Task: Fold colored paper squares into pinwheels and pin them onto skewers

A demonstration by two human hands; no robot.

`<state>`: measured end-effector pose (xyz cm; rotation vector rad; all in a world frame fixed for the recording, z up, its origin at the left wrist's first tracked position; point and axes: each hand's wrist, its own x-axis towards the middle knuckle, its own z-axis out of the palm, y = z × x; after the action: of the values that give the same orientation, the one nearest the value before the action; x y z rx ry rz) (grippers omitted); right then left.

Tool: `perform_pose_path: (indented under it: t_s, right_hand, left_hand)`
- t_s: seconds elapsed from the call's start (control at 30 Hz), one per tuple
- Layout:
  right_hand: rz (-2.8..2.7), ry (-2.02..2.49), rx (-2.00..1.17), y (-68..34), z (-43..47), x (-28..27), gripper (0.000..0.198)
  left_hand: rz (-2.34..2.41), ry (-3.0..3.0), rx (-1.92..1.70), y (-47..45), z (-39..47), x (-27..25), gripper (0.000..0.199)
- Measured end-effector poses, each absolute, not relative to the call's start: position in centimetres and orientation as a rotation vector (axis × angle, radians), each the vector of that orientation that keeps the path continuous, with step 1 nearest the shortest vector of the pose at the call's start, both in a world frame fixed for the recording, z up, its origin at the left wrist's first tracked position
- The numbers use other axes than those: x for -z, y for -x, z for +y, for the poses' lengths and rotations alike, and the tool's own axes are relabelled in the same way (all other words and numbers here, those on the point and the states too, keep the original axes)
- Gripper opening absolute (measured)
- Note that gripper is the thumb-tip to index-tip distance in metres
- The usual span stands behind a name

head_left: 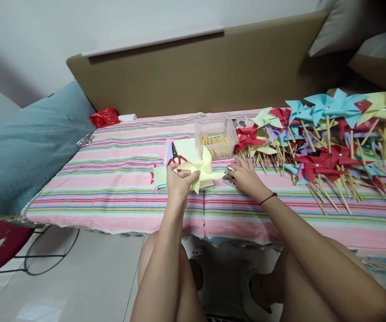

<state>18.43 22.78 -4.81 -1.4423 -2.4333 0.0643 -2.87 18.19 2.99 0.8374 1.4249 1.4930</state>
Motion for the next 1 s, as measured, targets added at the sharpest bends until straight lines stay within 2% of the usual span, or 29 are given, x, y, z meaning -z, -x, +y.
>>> perform_pose_path:
  t_s: [0.2,0.4,0.5,0.6,0.67,0.83,1.0]
  right_hand:
    - [-2.323,1.436,-0.144,-18.7,22.9,4.6,0.022]
    - [-2.128,1.361,-0.351,-21.4,22.4,1.6,0.013]
    - [-1.870,1.290,-0.654,-21.8,21.2,0.5,0.013]
    - [-1.549,1.161,-1.003,-21.3,20.2,-0.1,0.023]
    - [-1.445,1.113,-1.097,-20.8,19.7,-0.6,0.028]
    - [-1.362,1.009,-1.113,-19.3,18.4,-2.2,0.024]
    - [-1.513,0.947,-1.082,-17.3,17.5,-2.1,0.015]
  left_hand:
    - [1.362,-0.857,-1.453,3.0,18.1,-2.8,0.062]
    - [1.318,-0.891,-1.436,2.5,18.1,-2.6,0.062]
    - [1.305,-0.936,-1.432,2.0,18.1,-2.6,0.059]
    - [1.293,-0.965,-1.425,1.3,18.0,-2.5,0.058]
    - [1.299,-0.992,-1.422,0.8,18.0,-2.4,0.057]
    - [1.364,-1.099,-1.441,-0.4,17.7,-2.3,0.052]
    - [1.386,-1.144,-1.423,-1.5,17.4,-2.2,0.053]
